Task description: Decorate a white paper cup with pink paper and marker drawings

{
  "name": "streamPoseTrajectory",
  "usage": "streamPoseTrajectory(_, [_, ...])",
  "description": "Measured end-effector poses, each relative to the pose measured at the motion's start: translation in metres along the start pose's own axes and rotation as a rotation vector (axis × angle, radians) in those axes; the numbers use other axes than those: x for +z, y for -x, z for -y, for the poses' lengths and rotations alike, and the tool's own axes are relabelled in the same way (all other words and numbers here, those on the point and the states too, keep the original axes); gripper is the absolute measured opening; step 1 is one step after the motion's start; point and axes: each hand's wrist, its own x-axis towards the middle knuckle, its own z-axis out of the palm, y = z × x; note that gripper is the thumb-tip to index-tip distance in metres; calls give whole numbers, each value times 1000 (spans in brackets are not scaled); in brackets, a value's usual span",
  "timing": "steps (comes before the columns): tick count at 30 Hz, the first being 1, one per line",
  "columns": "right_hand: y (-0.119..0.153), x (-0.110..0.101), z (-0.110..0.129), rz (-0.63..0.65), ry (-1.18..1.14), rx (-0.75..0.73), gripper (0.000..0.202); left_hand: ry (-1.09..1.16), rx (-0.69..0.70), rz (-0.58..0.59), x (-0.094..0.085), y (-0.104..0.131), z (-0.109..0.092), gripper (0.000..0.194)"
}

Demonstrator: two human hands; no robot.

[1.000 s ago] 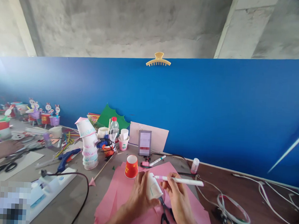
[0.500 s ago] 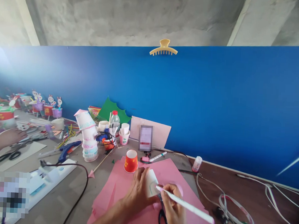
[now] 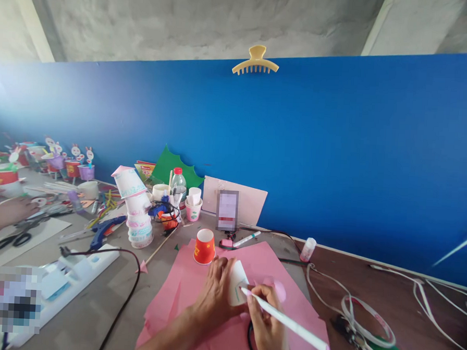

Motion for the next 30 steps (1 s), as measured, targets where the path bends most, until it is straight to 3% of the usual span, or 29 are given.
streamPoseTrajectory(5, [0, -2, -3, 3, 63, -55, 24, -17, 7, -32, -1, -2, -2, 84])
streamPoseTrajectory(14, [-5, -11, -7, 108, 24, 31, 25, -6, -5, 17, -8, -6, -7, 80])
streamPoseTrajectory(30, [-7, -11, -3, 63, 40, 17, 29, -46, 3, -2, -10, -7, -9, 72])
